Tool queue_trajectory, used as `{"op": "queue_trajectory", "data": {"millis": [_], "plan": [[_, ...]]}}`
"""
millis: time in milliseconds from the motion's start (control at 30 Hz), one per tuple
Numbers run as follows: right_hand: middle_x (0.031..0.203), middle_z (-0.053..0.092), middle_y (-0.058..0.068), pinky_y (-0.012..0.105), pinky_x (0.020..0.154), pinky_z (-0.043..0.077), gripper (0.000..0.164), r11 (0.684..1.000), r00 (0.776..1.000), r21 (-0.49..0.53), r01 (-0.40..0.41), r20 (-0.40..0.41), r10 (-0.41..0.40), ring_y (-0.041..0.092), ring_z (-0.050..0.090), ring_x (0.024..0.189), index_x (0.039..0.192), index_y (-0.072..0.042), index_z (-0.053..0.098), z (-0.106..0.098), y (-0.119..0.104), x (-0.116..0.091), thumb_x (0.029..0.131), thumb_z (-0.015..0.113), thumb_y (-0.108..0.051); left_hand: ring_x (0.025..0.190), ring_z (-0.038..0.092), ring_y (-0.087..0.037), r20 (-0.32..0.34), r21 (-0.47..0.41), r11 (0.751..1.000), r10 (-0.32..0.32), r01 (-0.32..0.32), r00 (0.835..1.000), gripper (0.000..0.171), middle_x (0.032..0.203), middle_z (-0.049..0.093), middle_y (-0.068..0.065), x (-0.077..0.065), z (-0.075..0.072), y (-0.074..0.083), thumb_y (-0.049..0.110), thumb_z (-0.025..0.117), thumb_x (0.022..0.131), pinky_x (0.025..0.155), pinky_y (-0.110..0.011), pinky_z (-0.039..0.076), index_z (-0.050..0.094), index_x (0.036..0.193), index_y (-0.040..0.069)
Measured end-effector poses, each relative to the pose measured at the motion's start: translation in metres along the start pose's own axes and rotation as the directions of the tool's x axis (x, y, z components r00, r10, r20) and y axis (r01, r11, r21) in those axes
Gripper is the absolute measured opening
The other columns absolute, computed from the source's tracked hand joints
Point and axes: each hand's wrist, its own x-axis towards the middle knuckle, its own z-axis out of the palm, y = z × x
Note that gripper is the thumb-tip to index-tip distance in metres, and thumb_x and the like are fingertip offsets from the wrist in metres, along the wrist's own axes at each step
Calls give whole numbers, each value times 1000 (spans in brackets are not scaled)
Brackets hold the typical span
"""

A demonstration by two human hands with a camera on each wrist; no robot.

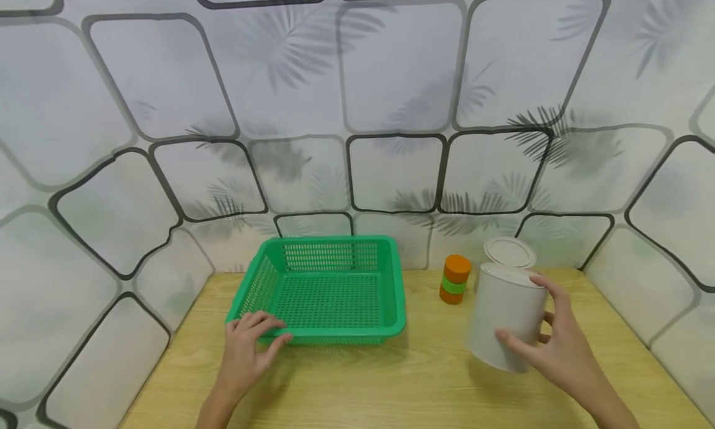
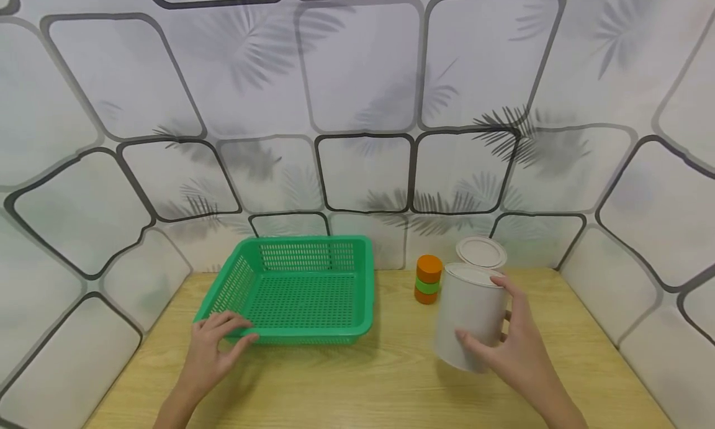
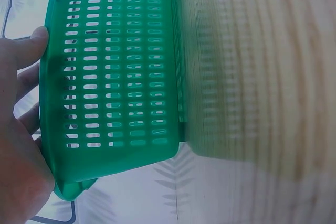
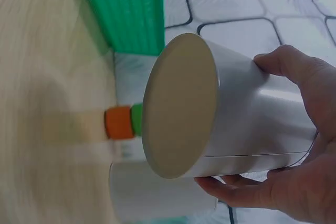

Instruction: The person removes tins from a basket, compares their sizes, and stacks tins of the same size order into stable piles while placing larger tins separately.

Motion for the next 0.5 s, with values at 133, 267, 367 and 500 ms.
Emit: {"op": "queue_trajectory", "data": {"millis": [133,267,367,500], "plan": [[153,31,26,45,61,55,109,996,996,-65,53,-66,-57,59,55,101,155,-8,27,-5,18,-6,70,94,-5,85,57,-18,-4,3,1000,2,-2,1000,23,91,69,8,-1,0,0,18,89,72,77,-43,26,77,90,12],[155,29,32,56,61,54,107,991,990,-105,86,-101,-96,54,51,103,151,-2,30,-7,33,-11,66,95,-1,85,57,-18,-6,1,1000,9,-9,1000,22,91,69,8,0,0,0,19,89,73,77,-43,25,76,90,12],[155,27,35,60,61,53,106,984,986,-143,103,-113,-119,53,49,106,149,0,33,-7,43,-12,63,96,-2,84,57,-18,-10,1,1000,13,-13,1000,22,91,69,8,1,0,0,19,89,73,77,-43,25,77,90,13],[154,28,38,59,63,52,106,968,978,-218,126,-134,-157,54,48,112,146,2,36,-6,58,-15,59,97,-3,85,57,-18,-9,1,1000,9,-8,1000,21,91,69,9,1,1,1,19,89,73,77,-43,25,76,90,15]]}}
